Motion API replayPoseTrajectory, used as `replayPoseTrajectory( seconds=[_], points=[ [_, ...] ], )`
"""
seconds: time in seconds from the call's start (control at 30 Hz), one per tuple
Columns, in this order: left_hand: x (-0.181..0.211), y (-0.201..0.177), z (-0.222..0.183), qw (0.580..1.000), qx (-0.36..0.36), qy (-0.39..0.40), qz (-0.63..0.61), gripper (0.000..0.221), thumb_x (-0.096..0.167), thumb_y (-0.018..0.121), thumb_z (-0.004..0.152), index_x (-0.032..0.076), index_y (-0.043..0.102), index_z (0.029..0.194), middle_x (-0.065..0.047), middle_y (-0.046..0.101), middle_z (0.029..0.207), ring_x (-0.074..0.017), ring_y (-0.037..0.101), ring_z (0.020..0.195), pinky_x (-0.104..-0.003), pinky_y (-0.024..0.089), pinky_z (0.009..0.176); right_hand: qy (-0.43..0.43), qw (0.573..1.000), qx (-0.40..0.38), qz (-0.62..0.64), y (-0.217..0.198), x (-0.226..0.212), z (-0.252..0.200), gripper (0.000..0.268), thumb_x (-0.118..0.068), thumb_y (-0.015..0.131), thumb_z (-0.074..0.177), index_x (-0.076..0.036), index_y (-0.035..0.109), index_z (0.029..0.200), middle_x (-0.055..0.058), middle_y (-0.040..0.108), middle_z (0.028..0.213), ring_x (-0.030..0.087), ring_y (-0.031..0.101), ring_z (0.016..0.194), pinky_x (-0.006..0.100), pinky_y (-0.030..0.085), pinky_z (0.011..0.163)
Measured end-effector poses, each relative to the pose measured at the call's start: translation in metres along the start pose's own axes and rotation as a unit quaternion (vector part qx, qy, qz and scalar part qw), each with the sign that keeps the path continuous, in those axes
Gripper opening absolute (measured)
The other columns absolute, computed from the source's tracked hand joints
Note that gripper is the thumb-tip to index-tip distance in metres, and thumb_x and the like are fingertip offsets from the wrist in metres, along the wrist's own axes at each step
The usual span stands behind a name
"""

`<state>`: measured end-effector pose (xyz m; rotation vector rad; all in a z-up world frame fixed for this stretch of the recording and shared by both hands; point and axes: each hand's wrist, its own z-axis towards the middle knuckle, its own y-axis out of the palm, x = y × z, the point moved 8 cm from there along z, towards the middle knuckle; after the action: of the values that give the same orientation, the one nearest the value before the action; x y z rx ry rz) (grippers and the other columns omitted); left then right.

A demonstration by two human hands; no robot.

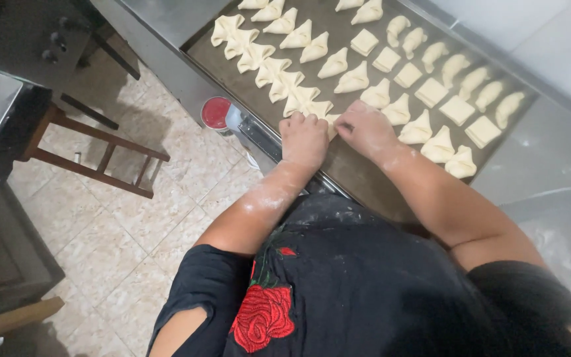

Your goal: The person is picking up individual pieces of cut dough and arranging them in rows on a large metal baking tray.

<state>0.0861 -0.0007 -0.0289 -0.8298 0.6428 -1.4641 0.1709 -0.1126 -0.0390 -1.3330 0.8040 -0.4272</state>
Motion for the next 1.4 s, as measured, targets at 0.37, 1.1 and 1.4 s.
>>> replayPoseTrajectory(
  seconds=[0.37, 1.1, 1.4],
  points=[
    [0.019, 0.03, 0.001, 0.997, -0.027, 0.073, -0.019, 0.014, 0.029, 0.061, 0.084, 0.021, 0.072, 0.079, -0.002, 0.06, 0.079, -0.0265, 0.056, 0.091, -0.047, 0.043, 0.078, -0.069, 0.995, 0.029, -0.058, 0.027, 0.017, -0.01, 0.016, -0.031, 0.067, 0.09, -0.027, 0.075, 0.103, -0.001, 0.067, 0.108, 0.021, 0.065, 0.115, 0.037, 0.058, 0.094],
    [0.023, 0.012, -0.005, 0.947, -0.321, 0.001, -0.01, 0.044, 0.036, 0.036, 0.106, 0.023, 0.078, 0.105, -0.007, 0.061, 0.101, -0.0307, 0.054, 0.102, -0.049, 0.033, 0.091, -0.016, 0.989, -0.099, -0.109, 0.001, -0.019, -0.045, 0.046, -0.034, 0.043, 0.103, -0.031, 0.062, 0.144, 0.008, 0.072, 0.109, 0.03, 0.066, 0.108, 0.046, 0.052, 0.091],
    [0.033, 0.001, -0.017, 0.935, -0.351, 0.041, 0.023, 0.041, 0.028, 0.034, 0.105, 0.024, 0.072, 0.122, -0.007, 0.063, 0.115, -0.0297, 0.052, 0.117, -0.049, 0.031, 0.097, 0.027, 0.989, -0.127, -0.074, -0.028, -0.011, -0.092, 0.058, -0.041, 0.052, 0.101, -0.031, 0.044, 0.158, 0.01, 0.06, 0.127, 0.033, 0.055, 0.122, 0.048, 0.044, 0.103]
  ],
)
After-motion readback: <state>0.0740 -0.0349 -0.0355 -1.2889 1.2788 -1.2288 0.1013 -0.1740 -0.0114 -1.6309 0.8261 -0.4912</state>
